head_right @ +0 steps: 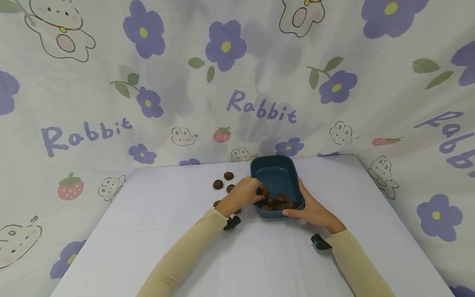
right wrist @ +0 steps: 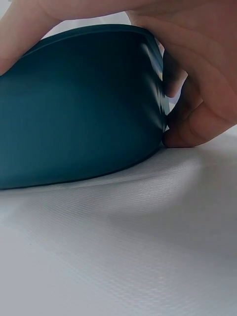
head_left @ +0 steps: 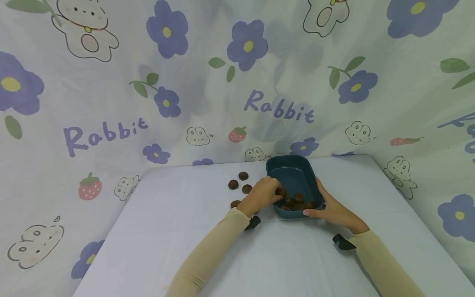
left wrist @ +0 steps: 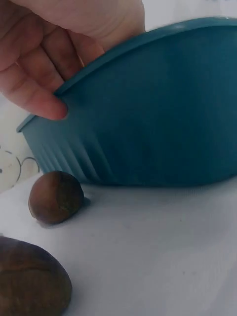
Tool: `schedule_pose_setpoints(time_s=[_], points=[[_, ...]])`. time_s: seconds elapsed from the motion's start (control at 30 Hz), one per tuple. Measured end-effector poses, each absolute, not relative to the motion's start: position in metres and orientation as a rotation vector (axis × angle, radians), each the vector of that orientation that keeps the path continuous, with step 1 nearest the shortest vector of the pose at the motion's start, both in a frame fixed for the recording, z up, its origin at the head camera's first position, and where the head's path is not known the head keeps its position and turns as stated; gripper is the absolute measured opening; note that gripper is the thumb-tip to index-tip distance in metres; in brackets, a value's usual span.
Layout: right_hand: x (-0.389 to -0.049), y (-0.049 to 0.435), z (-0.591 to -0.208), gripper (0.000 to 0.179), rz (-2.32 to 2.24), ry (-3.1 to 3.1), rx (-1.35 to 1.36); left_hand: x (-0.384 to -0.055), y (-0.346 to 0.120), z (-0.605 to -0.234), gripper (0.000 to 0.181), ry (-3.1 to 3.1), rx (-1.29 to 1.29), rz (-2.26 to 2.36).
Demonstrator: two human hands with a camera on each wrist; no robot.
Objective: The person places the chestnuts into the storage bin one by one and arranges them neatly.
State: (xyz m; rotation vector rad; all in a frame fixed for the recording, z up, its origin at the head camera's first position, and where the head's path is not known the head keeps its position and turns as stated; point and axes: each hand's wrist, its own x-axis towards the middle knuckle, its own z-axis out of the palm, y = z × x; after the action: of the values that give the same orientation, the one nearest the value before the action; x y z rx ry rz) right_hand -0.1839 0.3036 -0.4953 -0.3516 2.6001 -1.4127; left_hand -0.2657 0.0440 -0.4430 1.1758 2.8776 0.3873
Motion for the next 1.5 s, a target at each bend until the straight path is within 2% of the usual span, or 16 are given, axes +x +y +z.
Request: schedule_pose_setpoints(time_s=[1.03, 1.5], points=[[-0.1791, 0.3042, -0.492, 0.127, -1.397, 2.609, -0.364, -0.2696, 0.0504, -0.4381, 0.021, 2.838, 1.104, 0.206], [-0.1819, 0.3028, -0.4947, 0.127, -1.368, 2.614, -0.328, -0.2729, 0.0489, -0.4363, 0.022, 2.738, 1.044, 0.276]])
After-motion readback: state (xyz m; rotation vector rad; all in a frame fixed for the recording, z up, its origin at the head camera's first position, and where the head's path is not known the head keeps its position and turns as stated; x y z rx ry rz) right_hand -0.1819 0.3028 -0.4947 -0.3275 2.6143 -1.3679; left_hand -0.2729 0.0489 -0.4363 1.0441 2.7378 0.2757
